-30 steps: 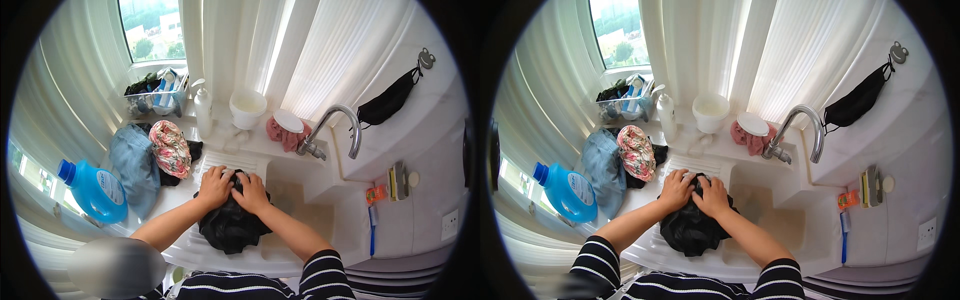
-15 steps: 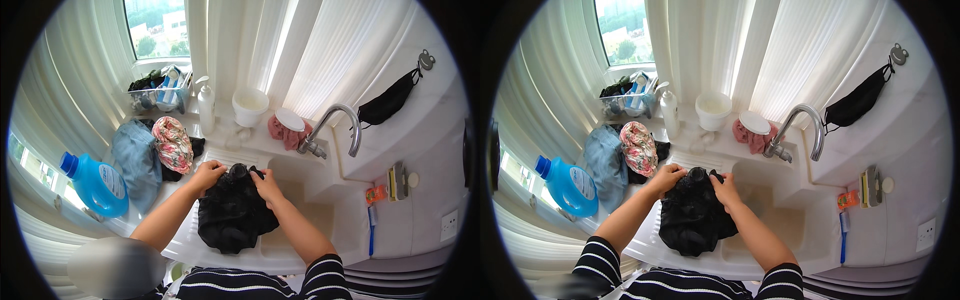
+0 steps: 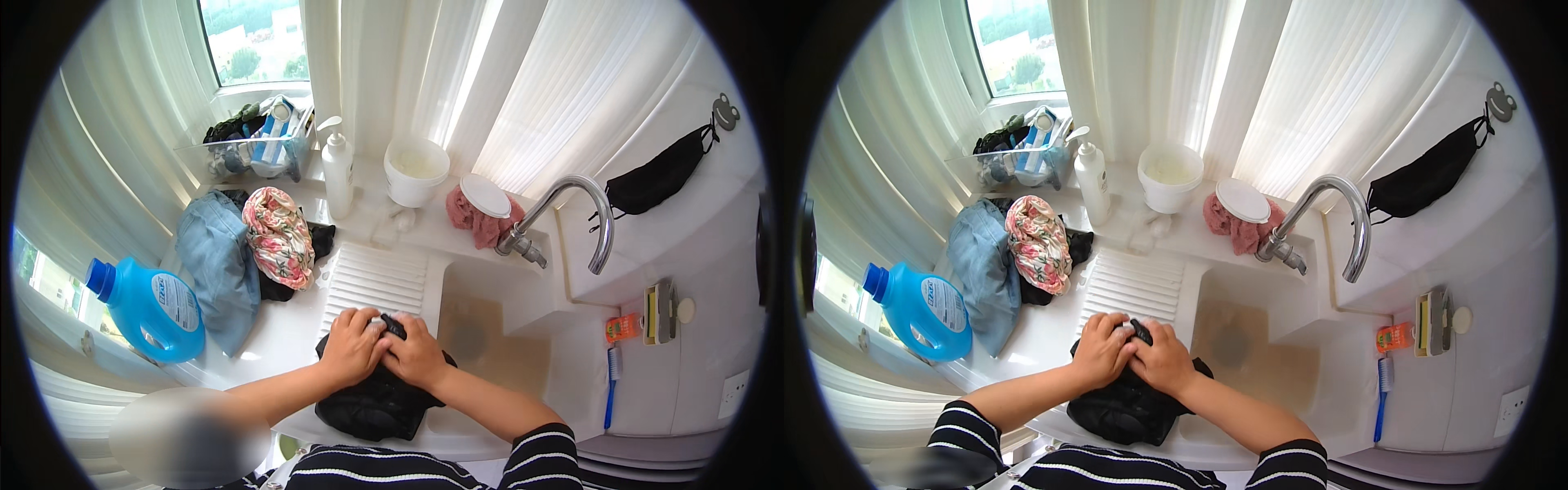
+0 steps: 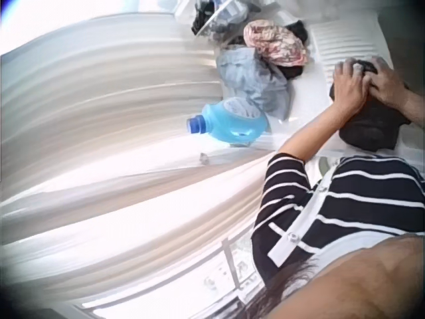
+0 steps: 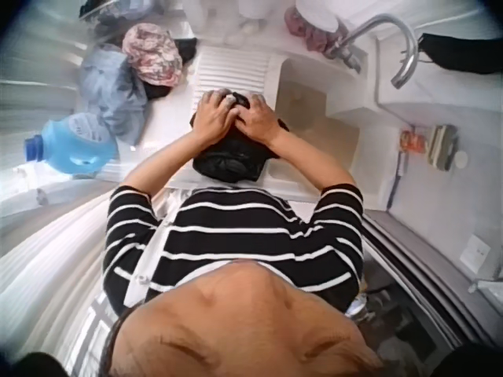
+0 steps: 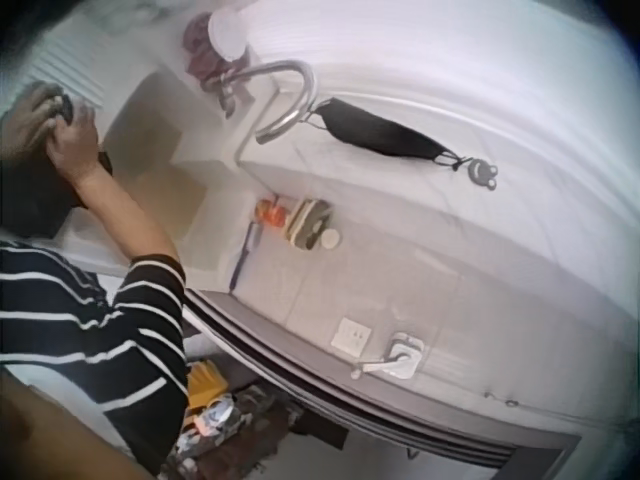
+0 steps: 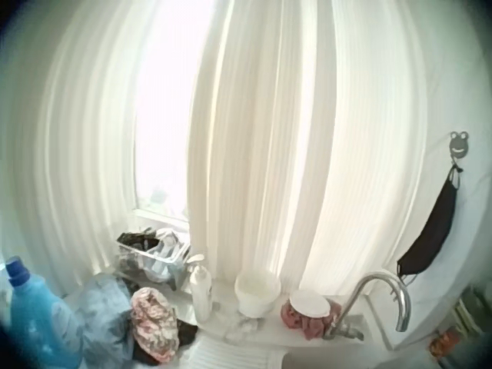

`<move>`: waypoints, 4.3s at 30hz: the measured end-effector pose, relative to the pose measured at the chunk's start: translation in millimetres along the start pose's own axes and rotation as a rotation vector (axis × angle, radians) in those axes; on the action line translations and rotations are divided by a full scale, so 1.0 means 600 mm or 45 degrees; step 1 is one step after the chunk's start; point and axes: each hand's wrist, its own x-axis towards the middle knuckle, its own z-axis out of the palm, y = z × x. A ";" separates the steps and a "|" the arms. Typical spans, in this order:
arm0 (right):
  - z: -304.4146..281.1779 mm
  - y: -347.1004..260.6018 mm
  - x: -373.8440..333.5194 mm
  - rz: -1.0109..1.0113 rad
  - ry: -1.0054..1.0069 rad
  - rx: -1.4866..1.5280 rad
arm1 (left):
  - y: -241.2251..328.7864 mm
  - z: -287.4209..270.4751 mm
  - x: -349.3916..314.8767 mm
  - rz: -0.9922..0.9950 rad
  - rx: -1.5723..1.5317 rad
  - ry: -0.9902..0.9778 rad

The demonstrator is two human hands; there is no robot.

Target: The person hand washes a floral patterned cloth and a black garment in a sink. They scrub the items against a washboard, apply soap, and rinse them under running water. The person handles the clothes one at a time, wringing out excess water between steps.

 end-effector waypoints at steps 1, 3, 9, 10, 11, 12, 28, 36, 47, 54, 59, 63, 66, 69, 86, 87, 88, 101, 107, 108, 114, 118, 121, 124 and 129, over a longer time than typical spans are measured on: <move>0.008 0.002 -0.008 -0.008 -0.044 -0.049 | -0.011 0.007 -0.016 0.002 -0.017 -0.075; 0.034 0.035 0.017 0.063 -0.088 -0.125 | -0.049 0.042 0.009 0.004 0.022 -0.027; 0.070 0.118 0.155 0.398 0.045 -0.440 | -0.130 0.091 0.155 -0.279 0.354 0.244; 0.070 0.120 0.146 0.418 0.003 -0.438 | -0.122 0.094 0.150 -0.338 0.358 0.211; 0.063 0.111 0.118 0.297 0.029 -0.396 | -0.107 0.087 0.120 -0.339 0.271 0.137; 0.049 0.090 0.087 0.227 0.016 -0.308 | -0.088 0.069 0.086 -0.219 0.243 0.091; 0.025 0.062 0.041 0.288 -0.104 -0.354 | -0.084 0.051 0.040 -0.135 0.251 -0.113; 0.057 0.126 0.125 0.564 0.069 -0.580 | -0.121 0.096 0.174 -0.276 0.372 -0.103; 0.033 0.056 0.009 -0.013 -0.013 -0.167 | -0.085 0.035 0.032 0.306 0.047 -0.211; 0.049 0.070 0.109 0.396 0.065 -0.460 | -0.099 0.044 0.130 -0.208 0.512 -0.110; -0.003 0.018 -0.016 -0.105 -0.082 -0.151 | -0.053 0.003 -0.021 0.054 0.119 -0.285; 0.054 0.110 0.070 0.353 -0.077 -0.270 | -0.108 0.078 0.088 -0.102 0.204 -0.159; 0.059 0.127 0.136 0.673 0.028 -0.536 | -0.138 0.090 0.162 -0.171 0.369 -0.109; 0.048 0.080 0.086 0.688 -0.002 -0.372 | -0.121 0.077 0.123 -0.247 0.191 -0.135; 0.018 0.018 0.018 0.145 0.033 -0.220 | -0.060 0.017 0.020 -0.265 0.308 -0.236; 0.015 0.003 -0.007 0.049 -0.012 -0.227 | -0.045 0.005 -0.015 -0.192 0.228 -0.274; 0.017 -0.005 -0.011 -0.037 -0.025 -0.206 | -0.047 0.008 -0.036 -0.090 0.133 -0.188; 0.012 0.022 0.011 -0.082 -0.048 -0.204 | -0.053 -0.002 0.010 0.090 0.022 -0.108; 0.062 0.074 0.074 0.347 -0.073 -0.292 | -0.110 0.074 0.071 -0.239 0.136 -0.178; 0.064 0.087 0.105 0.424 -0.063 -0.347 | -0.130 0.082 0.100 -0.257 0.189 -0.144; 0.000 0.091 0.091 0.656 -0.102 -0.177 | -0.104 0.025 0.110 -0.400 0.286 -0.425; -0.041 0.113 -0.094 1.119 -0.297 0.287 | -0.064 -0.054 0.040 -0.580 -0.008 -0.613; -0.066 0.044 -0.076 1.611 0.017 0.979 | -0.043 -0.027 0.028 -0.493 0.128 -0.393; -0.045 0.093 -0.079 1.420 0.388 0.829 | -0.063 0.017 0.031 -0.434 0.138 -0.251; -0.139 0.033 0.073 0.517 0.298 0.183 | -0.093 0.030 0.034 -0.169 0.020 -0.063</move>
